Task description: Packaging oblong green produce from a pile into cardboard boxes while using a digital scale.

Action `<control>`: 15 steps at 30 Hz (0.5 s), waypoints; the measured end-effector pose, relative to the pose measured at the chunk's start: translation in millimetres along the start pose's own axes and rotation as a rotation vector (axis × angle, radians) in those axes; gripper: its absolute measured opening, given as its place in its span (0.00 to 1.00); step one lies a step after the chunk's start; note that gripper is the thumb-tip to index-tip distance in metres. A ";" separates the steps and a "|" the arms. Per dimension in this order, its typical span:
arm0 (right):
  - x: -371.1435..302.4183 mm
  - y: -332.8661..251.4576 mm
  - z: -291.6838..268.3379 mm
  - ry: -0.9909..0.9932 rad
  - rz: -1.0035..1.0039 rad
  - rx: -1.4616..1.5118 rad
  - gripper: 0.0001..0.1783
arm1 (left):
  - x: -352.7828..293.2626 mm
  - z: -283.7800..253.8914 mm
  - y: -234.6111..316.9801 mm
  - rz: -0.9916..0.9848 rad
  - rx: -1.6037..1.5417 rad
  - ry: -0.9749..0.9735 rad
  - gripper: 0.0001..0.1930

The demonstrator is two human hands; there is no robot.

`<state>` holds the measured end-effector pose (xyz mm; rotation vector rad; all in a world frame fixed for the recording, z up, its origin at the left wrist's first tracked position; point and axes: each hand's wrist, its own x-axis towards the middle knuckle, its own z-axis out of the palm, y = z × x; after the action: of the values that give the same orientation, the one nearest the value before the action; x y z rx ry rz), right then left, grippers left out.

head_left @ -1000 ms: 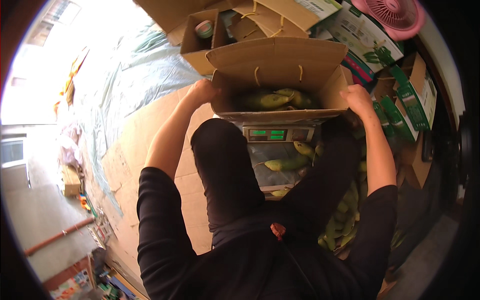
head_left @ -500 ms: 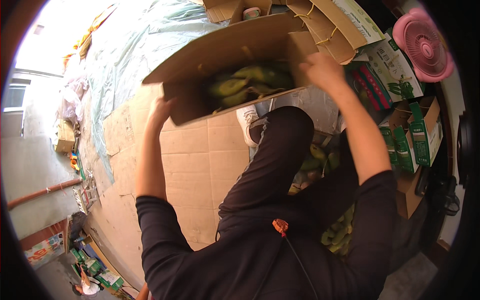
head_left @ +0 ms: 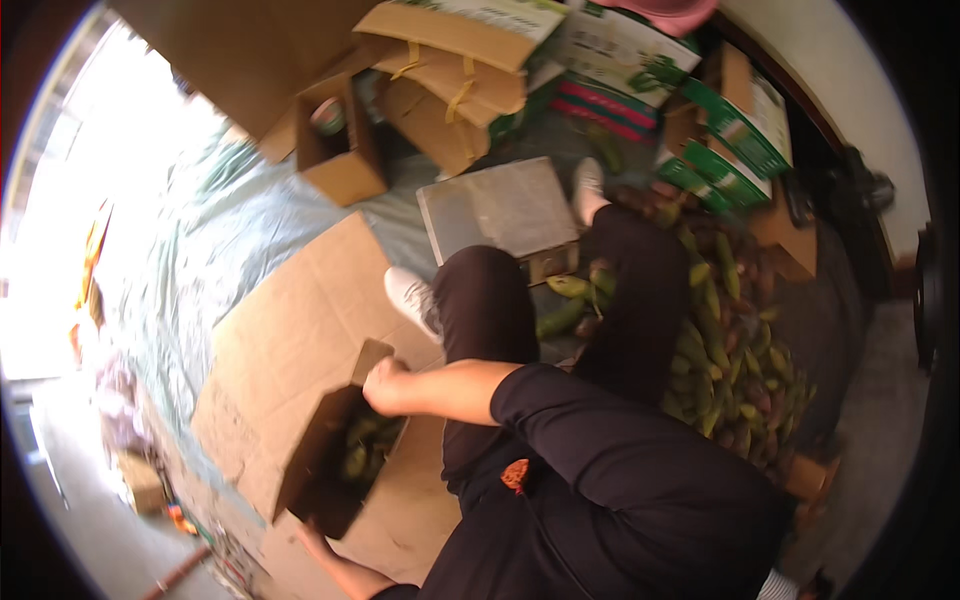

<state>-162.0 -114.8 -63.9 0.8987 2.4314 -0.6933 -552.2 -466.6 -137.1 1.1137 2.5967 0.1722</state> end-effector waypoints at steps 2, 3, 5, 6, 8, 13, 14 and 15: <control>8.5 0.7 8.1 -0.130 -0.041 0.040 0.14 | 1.7 14.7 41.5 0.101 0.015 -0.068 0.16; 2.6 -4.1 -6.4 -0.035 -0.105 0.063 0.14 | -12.6 10.8 46.2 0.093 0.050 -0.090 0.16; -14.7 5.7 -35.1 0.076 -0.116 0.088 0.14 | -27.0 12.8 75.0 0.117 0.108 -0.150 0.15; -17.5 17.0 -42.9 0.178 -0.097 0.128 0.13 | -32.8 13.5 98.1 0.139 0.139 -0.184 0.15; -34.9 35.2 -61.6 0.295 -0.066 0.162 0.13 | -48.0 6.2 139.3 0.158 0.205 -0.236 0.15; -97.9 112.7 -85.8 0.675 -0.143 0.597 0.10 | -57.1 -34.3 274.0 0.183 0.398 -0.344 0.14; -113.0 121.9 -91.5 0.687 -0.146 0.598 0.10 | -54.7 -20.6 296.5 0.277 -0.013 -0.395 0.13; -134.7 138.5 -94.6 0.814 -0.137 0.683 0.10 | -56.9 -4.3 341.8 0.262 -0.382 -0.453 0.11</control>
<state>3.3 -29.4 44.1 1.5103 3.0109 -1.5006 -282.1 -271.7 -41.3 1.1801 1.9182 0.4036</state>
